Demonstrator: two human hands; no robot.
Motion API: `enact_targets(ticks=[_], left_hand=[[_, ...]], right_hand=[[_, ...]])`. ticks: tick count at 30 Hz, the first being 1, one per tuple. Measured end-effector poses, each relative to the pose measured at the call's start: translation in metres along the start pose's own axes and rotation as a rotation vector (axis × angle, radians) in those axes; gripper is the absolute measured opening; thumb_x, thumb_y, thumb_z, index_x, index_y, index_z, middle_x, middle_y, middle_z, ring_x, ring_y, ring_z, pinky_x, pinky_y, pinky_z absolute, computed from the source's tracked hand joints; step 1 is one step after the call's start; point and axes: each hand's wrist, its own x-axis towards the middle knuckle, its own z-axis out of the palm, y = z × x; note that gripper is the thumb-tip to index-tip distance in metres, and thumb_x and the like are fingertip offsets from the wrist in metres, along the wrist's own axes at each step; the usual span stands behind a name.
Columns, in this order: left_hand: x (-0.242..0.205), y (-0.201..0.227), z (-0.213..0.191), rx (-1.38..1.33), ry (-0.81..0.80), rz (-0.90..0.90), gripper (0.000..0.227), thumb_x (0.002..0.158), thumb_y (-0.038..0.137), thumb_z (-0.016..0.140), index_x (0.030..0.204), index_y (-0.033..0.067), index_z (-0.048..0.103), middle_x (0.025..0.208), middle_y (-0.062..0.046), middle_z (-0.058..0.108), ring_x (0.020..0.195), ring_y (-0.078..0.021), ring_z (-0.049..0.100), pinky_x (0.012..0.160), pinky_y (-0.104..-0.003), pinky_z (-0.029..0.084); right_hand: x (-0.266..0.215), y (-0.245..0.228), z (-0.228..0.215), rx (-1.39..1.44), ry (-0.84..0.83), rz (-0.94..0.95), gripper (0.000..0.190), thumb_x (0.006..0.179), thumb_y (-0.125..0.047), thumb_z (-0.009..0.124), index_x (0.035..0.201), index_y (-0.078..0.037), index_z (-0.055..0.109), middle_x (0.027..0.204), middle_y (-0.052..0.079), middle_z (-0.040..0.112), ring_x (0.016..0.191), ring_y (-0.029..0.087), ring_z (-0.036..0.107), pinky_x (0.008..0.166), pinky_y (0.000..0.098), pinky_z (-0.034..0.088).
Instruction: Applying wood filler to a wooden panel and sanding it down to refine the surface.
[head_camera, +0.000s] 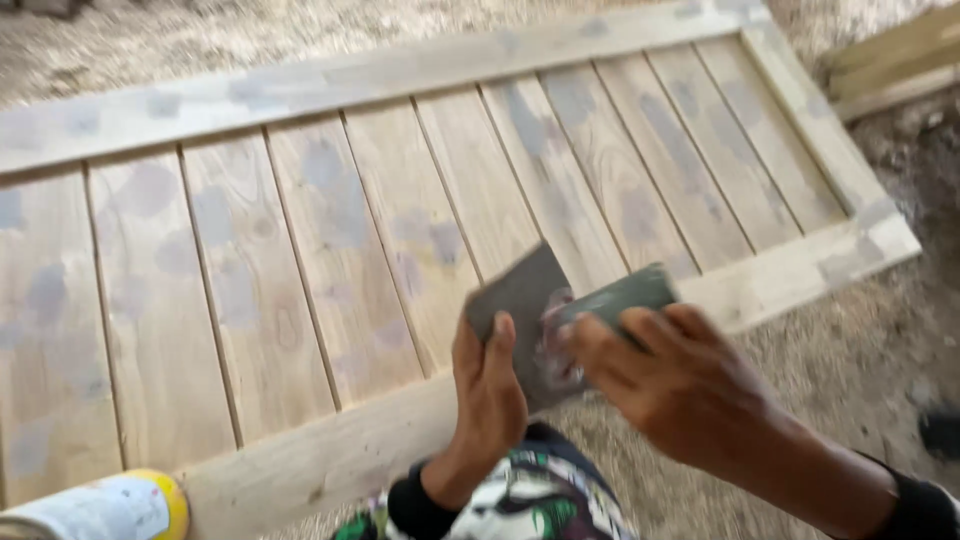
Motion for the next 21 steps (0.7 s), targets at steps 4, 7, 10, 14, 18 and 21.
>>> enact_targets(ticks=[4, 7, 10, 14, 18, 21], left_hand=[[0.0, 0.006, -0.002, -0.002, -0.003, 0.032, 0.032, 0.11, 0.018, 0.046, 0.131, -0.003, 0.055, 0.119, -0.012, 0.066, 0.105, -0.0186, 0.062, 0.091, -0.033, 0.054], [-0.008, 0.004, -0.002, 0.032, 0.019, 0.062, 0.033, 0.109, 0.019, 0.044, 0.133, -0.0015, 0.053, 0.122, -0.01, 0.065, 0.108, -0.0175, 0.061, 0.095, -0.032, 0.052], [-0.004, -0.001, -0.002, -0.018, 0.066, 0.086, 0.032, 0.11, 0.018, 0.044, 0.134, -0.0019, 0.052, 0.12, -0.01, 0.064, 0.105, -0.0181, 0.06, 0.092, -0.033, 0.052], [-0.007, -0.008, -0.007, 0.007, 0.106, 0.105, 0.031, 0.111, 0.019, 0.044, 0.132, -0.0013, 0.053, 0.118, -0.01, 0.063, 0.103, -0.0175, 0.06, 0.089, -0.032, 0.052], [-0.002, -0.003, -0.002, -0.025, 0.104, 0.087, 0.029, 0.11, 0.018, 0.045, 0.13, -0.0003, 0.054, 0.117, -0.011, 0.065, 0.1, -0.0167, 0.065, 0.085, -0.03, 0.057], [-0.005, -0.001, -0.003, 0.018, 0.117, 0.03, 0.03, 0.11, 0.019, 0.045, 0.129, -0.0021, 0.055, 0.116, -0.012, 0.066, 0.098, -0.0165, 0.065, 0.083, -0.028, 0.057]], right_hand=[[-0.005, 0.004, 0.006, -0.011, 0.035, -0.052, 0.039, 0.086, -0.013, 0.067, 0.123, -0.002, 0.072, 0.119, 0.008, 0.068, 0.091, 0.019, 0.054, 0.071, 0.0343, 0.042], [-0.003, -0.008, -0.008, 0.009, 0.013, -0.027, 0.038, 0.082, -0.015, 0.067, 0.118, -0.004, 0.073, 0.116, 0.007, 0.069, 0.091, 0.02, 0.054, 0.072, 0.0351, 0.043], [-0.007, -0.008, -0.005, 0.057, 0.02, -0.037, 0.033, 0.083, -0.018, 0.066, 0.113, -0.004, 0.073, 0.119, 0.006, 0.069, 0.091, 0.02, 0.054, 0.072, 0.0357, 0.042], [-0.007, -0.013, -0.011, 0.083, 0.04, -0.009, 0.036, 0.084, -0.017, 0.066, 0.117, -0.004, 0.073, 0.116, 0.004, 0.067, 0.094, 0.019, 0.054, 0.074, 0.0358, 0.043], [-0.012, 0.002, 0.003, 0.044, 0.063, -0.024, 0.041, 0.081, -0.017, 0.072, 0.12, -0.004, 0.073, 0.116, 0.003, 0.067, 0.094, 0.02, 0.054, 0.073, 0.0356, 0.044], [-0.02, -0.008, 0.021, 0.002, 0.038, -0.063, 0.038, 0.082, -0.015, 0.075, 0.119, -0.005, 0.072, 0.117, 0.004, 0.069, 0.09, 0.019, 0.053, 0.071, 0.034, 0.044]])
